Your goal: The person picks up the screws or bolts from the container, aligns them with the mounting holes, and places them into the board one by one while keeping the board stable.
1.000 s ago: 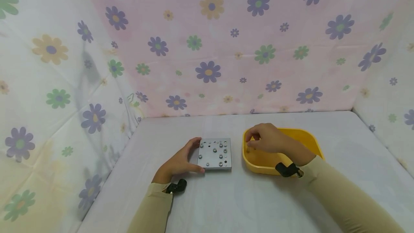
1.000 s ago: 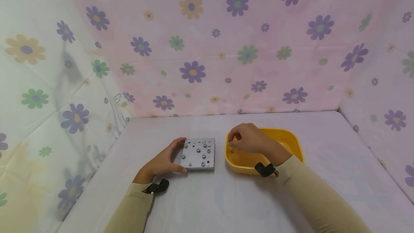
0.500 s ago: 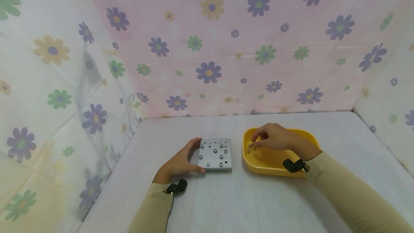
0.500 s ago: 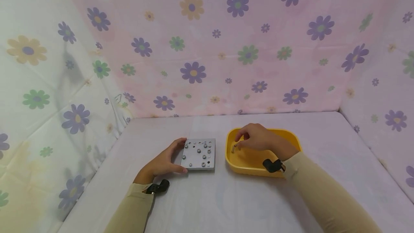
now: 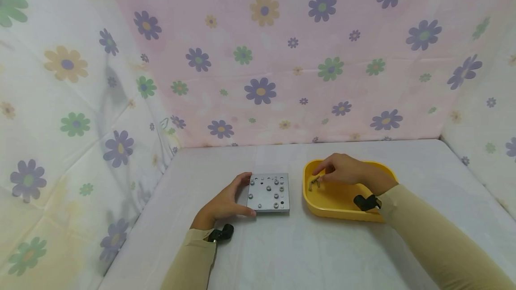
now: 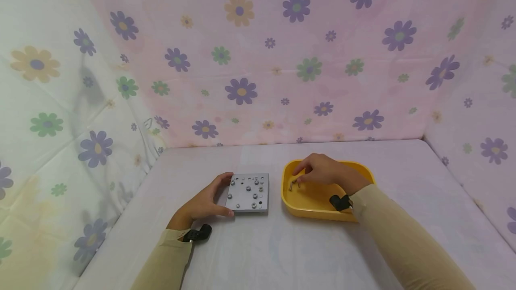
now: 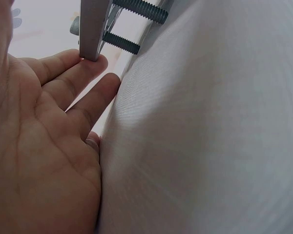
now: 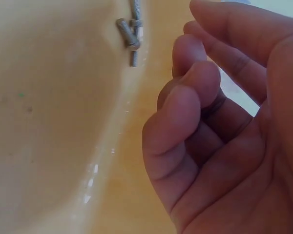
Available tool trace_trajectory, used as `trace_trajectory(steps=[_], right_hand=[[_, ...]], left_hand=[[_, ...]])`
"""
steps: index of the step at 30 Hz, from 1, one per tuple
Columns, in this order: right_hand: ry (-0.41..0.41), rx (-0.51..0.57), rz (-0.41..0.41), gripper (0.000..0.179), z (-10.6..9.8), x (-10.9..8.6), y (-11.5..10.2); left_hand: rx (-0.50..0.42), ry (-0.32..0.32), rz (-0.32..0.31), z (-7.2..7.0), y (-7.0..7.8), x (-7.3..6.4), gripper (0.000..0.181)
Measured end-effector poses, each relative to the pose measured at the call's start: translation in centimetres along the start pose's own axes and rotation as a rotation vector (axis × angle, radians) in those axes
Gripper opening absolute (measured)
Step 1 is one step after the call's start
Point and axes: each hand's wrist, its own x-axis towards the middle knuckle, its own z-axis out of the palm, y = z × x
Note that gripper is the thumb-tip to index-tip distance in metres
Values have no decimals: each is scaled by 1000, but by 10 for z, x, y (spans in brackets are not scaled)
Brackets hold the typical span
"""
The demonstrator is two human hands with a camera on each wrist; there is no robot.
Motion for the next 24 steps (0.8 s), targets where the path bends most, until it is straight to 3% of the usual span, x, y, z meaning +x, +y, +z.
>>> trace_trajectory(steps=[10,24], right_hand=[[-34,-2,53,30,8,13,12],[8,-67,-4,22,16,20,12]], left_hand=[[2,1,-5,1,-1,0,124],[-10,-4,-1,-1,-2,1,124]])
